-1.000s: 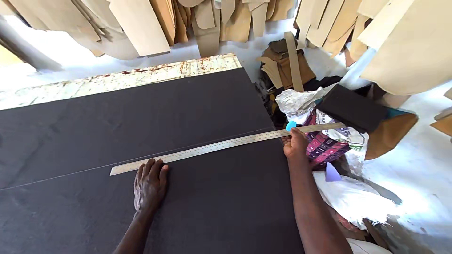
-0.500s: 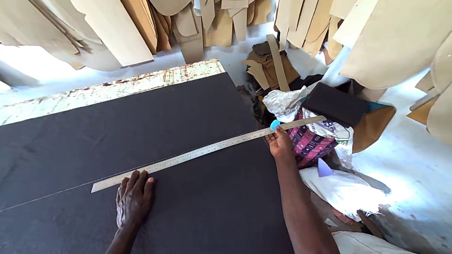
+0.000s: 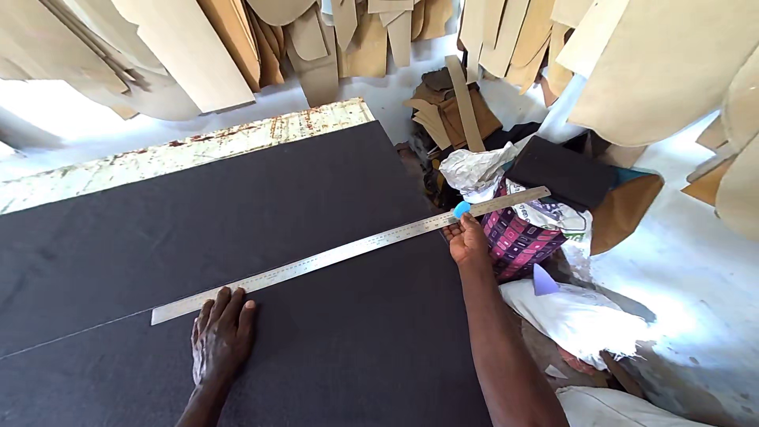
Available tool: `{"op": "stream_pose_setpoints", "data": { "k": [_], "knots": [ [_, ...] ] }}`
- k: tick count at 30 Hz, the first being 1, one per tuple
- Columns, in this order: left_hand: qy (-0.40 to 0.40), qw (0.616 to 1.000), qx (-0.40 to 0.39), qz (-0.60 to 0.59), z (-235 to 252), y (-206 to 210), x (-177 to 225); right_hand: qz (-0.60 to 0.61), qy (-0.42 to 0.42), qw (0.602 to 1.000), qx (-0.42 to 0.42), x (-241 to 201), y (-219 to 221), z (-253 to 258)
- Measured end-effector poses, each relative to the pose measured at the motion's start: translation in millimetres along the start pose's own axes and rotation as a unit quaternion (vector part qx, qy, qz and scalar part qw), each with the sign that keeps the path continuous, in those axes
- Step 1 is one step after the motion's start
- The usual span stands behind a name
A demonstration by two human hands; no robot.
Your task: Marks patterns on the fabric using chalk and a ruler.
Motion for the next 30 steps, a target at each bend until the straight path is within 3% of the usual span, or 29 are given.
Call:
{"op": "stream_pose_setpoints", "data": {
  "k": [30],
  "knots": [
    [0.005, 1.0, -0.008, 0.005, -0.6, -0.7, 0.4, 0.041, 0.014, 0.999, 0.001, 4.3, -2.7, 3.6]
  ]
}}
Point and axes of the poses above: each hand's wrist, its own z-axis towards the middle knuckle, its own y-axis out of the palm, x = y × z, the point moved 7 cm from there along z, towards the middle knuckle, and after that the axes turned 4 degrees about -x, right-handed, at the moved point
